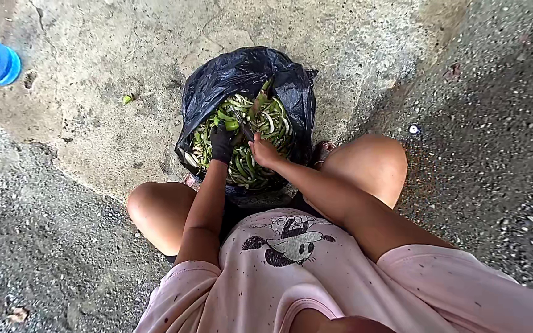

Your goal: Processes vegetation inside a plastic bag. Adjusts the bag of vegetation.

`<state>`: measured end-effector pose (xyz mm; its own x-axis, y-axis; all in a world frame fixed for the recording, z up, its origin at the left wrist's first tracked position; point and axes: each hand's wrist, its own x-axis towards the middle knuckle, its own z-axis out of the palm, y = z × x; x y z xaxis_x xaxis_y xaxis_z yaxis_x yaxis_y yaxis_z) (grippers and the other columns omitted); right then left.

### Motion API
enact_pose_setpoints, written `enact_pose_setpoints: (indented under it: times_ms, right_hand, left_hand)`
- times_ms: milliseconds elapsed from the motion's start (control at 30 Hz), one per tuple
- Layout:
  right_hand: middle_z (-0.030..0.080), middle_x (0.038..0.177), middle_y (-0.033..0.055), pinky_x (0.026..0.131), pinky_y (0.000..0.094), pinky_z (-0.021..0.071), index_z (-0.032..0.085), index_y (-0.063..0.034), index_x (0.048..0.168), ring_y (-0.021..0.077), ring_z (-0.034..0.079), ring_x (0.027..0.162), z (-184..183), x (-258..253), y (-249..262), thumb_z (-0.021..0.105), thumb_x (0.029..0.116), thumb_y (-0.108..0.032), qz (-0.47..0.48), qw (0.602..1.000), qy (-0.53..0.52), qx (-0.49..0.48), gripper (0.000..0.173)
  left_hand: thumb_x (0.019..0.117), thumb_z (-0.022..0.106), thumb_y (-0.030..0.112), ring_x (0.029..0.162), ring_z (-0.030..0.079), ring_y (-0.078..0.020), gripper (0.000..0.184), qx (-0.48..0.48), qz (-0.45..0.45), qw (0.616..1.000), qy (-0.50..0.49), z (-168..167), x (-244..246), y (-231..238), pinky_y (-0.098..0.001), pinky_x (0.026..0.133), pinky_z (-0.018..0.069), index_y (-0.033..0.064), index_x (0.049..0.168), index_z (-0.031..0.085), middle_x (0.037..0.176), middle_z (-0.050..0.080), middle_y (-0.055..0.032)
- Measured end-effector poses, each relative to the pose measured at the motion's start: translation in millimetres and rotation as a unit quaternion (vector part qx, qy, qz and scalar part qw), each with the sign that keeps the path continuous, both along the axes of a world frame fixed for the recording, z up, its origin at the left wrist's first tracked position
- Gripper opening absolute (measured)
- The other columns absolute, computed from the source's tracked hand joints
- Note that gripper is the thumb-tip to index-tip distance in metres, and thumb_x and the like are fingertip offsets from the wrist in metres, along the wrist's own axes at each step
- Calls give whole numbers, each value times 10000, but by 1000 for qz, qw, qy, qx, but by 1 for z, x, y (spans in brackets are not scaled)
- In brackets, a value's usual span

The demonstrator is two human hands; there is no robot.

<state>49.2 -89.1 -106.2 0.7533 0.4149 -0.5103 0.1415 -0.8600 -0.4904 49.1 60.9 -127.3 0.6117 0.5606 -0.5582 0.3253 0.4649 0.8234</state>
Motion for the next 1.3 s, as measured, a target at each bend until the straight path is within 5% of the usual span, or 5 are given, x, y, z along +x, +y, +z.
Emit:
enact_pose_setpoints:
  times_ms: [267, 567, 1000, 1167, 1300]
  right_hand:
    - [680, 1074, 276, 882, 607, 546, 389, 16, 1418, 462, 689, 1056, 2, -23, -24, 343, 1131, -336, 3, 999, 43, -4, 456]
    - [680, 1013, 266, 815, 613, 560, 403, 8, 1362, 459, 704, 998, 1, 4, 7, 316, 1134, -361, -1, 1000, 13, -1, 443]
    - [679, 1029, 279, 836, 627, 548, 402, -6, 1402, 473, 696, 1014, 14, 16, -24, 320, 1134, -371, 6, 1000, 3, -12, 460]
    - [679, 1005, 290, 799, 654, 540, 429, 4, 1380, 499, 693, 984, 14, 12, -43, 335, 1131, -374, -16, 999, -39, -7, 462]
    - [686, 1008, 267, 824, 634, 548, 429, -10, 1381, 467, 701, 992, 10, 18, -49, 334, 1130, -373, -6, 999, -49, -15, 452]
  left_hand:
    - [1104, 430, 370, 985, 663, -287, 468, -19, -3, 1000, 14, 6, 1, 3, -455, 832, 580, 60, 1454, 426, 1257, 598, -208]
    - [1116, 396, 338, 1063, 661, -321, 468, -45, 3, 999, -23, 1, -3, -1, -474, 874, 585, 44, 1480, 389, 1328, 565, -233]
    - [1021, 635, 273, 777, 658, -179, 371, 133, -40, 990, -12, 32, -48, 49, -370, 734, 587, 3, 1267, 573, 1016, 665, -142]
    - [1052, 559, 384, 973, 687, -295, 513, 111, -188, 972, 92, 25, -55, 31, -468, 869, 572, 34, 1425, 524, 1266, 637, -218]
    - [1053, 555, 376, 1061, 671, -336, 497, 140, -239, 954, 111, 13, -48, 28, -531, 910, 554, 49, 1426, 521, 1302, 621, -222]
